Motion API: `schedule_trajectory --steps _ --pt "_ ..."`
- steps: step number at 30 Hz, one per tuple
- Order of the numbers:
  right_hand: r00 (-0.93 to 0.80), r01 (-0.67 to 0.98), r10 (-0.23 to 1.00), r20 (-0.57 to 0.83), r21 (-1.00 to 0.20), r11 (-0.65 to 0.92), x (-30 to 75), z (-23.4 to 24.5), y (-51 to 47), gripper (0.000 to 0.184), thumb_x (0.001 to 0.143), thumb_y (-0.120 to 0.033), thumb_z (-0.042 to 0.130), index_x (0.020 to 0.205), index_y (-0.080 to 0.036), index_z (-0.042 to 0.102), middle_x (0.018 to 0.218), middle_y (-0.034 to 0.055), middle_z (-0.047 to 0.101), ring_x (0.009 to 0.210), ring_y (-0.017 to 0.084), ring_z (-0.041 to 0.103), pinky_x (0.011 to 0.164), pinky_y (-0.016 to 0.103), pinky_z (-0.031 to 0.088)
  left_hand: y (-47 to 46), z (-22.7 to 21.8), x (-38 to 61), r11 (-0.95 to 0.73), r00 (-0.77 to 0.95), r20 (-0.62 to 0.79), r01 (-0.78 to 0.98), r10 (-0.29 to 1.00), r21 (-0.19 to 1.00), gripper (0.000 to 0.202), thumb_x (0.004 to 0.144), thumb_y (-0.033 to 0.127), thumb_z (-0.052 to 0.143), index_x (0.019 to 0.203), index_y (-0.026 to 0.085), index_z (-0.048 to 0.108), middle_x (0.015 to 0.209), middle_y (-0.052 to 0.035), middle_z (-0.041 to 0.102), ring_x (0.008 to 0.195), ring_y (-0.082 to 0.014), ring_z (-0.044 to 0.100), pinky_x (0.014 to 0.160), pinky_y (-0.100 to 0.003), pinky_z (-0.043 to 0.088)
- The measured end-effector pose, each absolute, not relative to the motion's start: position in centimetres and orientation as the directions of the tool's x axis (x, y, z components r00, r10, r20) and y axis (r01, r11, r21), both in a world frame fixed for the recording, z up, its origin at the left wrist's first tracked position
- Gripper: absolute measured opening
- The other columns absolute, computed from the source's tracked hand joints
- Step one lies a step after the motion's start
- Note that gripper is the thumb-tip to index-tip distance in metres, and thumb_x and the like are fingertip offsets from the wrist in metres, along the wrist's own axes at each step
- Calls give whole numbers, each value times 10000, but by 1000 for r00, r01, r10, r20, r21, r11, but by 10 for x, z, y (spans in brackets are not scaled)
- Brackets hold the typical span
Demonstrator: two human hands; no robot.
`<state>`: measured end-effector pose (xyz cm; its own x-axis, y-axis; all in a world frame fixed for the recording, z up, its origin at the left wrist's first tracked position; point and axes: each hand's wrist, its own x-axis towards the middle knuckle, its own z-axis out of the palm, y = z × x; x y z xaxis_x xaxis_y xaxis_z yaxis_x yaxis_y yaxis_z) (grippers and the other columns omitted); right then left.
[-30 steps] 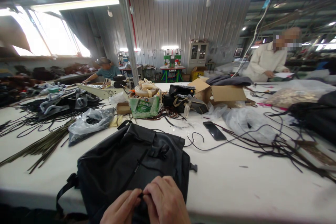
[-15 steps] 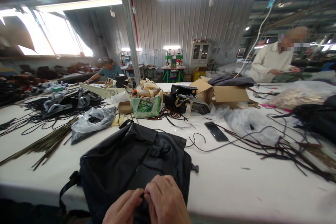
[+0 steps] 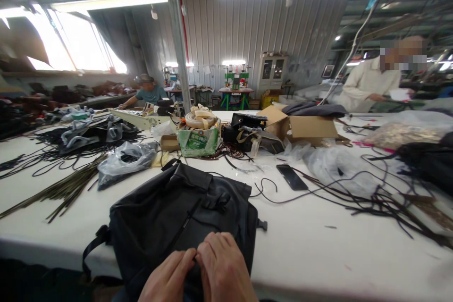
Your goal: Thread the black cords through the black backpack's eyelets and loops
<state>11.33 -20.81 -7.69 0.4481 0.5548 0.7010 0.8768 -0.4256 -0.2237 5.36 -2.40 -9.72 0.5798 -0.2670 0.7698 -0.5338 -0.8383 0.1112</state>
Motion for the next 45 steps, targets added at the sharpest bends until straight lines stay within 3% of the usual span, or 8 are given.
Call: schedule_trajectory --steps 6,10,18,39,45 --pt "506 861 578 640 -337 -380 112 -68 -217 193 1109 -86 466 1051 -215 597 931 30 661 858 218 586 777 367 417 -23 -97 53 -810 610 754 -556 -245 186 380 1186 171 292 1295 134 654 910 -93 792 769 -178 797 752 -228 688" --pt "517 856 604 607 -350 -381 110 -62 -224 210 1095 -72 475 1110 -220 622 942 24 689 843 209 612 803 372 432 -25 -99 53 -813 626 743 -546 -235 202 364 1177 133 297 1290 141 643 874 -70 777 736 -164 786 724 -212 679" --pt "500 862 619 606 -281 -421 110 -62 -224 225 1051 -50 505 954 -225 609 812 -4 665 729 185 589 826 385 428 -25 -104 50 -835 602 749 -537 -277 122 373 1170 102 295 1328 121 632 906 -82 806 779 -181 815 774 -232 694" --pt "408 885 593 694 -140 -444 106 -74 -216 199 1035 -46 515 1022 -209 630 805 3 703 710 186 644 1041 491 494 -24 -103 47 -796 690 685 -542 -236 272 385 1141 109 334 1329 142 668 914 -81 760 774 -192 774 741 -230 667" --pt "366 894 595 716 -93 -437 104 -78 -218 242 1057 -63 500 1180 -154 688 836 31 719 726 203 644 1085 521 518 -34 -102 54 -669 765 628 -542 -143 508 372 1104 84 323 1019 203 666 769 -24 651 601 -157 647 546 -219 515"
